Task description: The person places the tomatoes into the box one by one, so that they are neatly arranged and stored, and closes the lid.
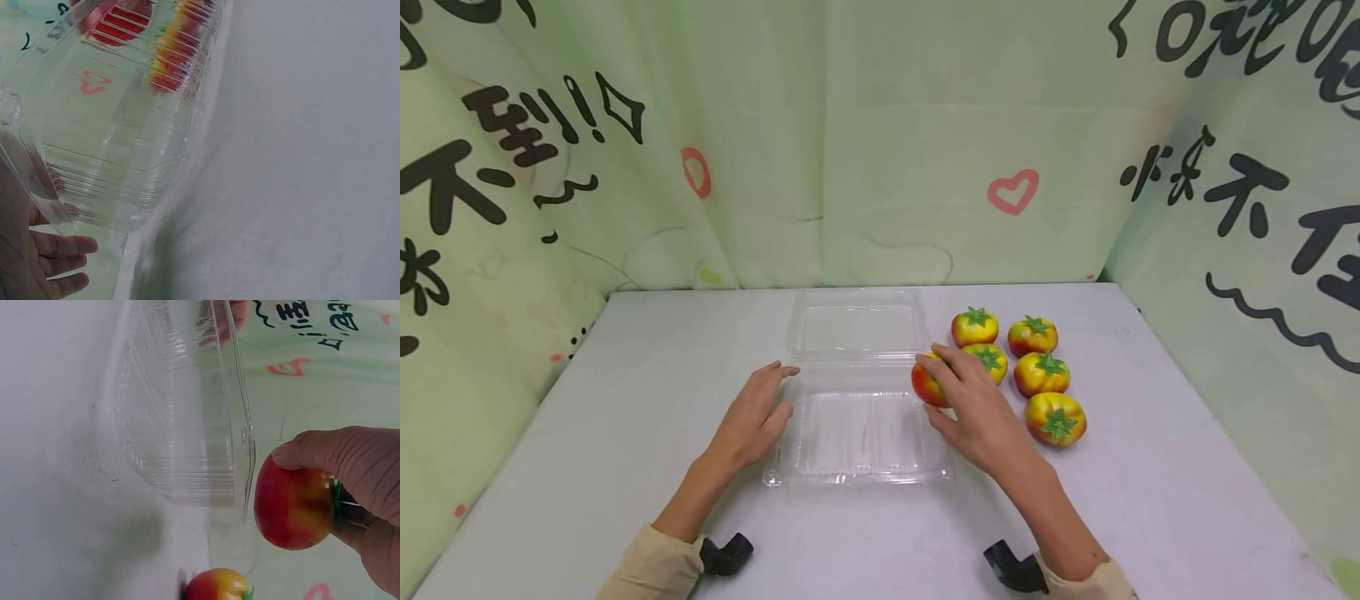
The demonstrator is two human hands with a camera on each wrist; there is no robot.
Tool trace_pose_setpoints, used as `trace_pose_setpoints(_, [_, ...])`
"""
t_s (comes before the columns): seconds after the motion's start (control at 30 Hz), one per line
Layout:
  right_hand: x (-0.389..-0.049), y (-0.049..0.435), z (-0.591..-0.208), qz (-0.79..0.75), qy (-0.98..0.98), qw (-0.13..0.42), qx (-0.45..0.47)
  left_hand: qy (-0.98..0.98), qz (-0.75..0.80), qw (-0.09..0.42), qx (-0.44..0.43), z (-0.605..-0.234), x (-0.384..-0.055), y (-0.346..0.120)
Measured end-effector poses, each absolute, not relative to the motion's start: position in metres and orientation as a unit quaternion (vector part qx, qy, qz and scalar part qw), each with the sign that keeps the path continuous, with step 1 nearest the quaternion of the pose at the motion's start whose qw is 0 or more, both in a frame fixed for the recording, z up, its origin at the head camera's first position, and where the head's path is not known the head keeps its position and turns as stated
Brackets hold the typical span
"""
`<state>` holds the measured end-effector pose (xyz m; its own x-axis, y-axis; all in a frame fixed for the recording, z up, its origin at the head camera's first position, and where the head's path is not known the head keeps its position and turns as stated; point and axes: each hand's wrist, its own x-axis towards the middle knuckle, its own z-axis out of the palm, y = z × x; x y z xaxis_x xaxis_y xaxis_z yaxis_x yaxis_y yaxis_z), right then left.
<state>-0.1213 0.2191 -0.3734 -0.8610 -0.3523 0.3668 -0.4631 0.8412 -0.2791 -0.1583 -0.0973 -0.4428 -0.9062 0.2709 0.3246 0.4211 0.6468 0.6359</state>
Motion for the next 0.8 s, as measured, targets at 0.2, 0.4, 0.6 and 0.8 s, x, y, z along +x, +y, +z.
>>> trace_pose_setpoints(0.2, [-0.124, 0.215, -0.373, 0.193, -0.942, 0.156, 0.227, -0.901, -0.376, 0.101, -0.189, -0.443, -0.158, -0.096])
trace_pose_setpoints(0.4, [-0.127, 0.209, -0.371, 0.203, -0.936, 0.159, 0.241, -0.903, -0.374, 0.101, -0.187, -0.443, -0.158, -0.095])
trace_pose_setpoints(0.6, [-0.130, 0.200, -0.368, 0.213, -0.933, 0.157, 0.243, -0.900, -0.380, 0.104, -0.189, -0.442, -0.158, -0.092])
trace_pose_setpoints(0.8, [-0.134, 0.191, -0.366, 0.223, -0.929, 0.157, 0.249, -0.903, -0.373, 0.105, -0.185, -0.442, -0.158, -0.092])
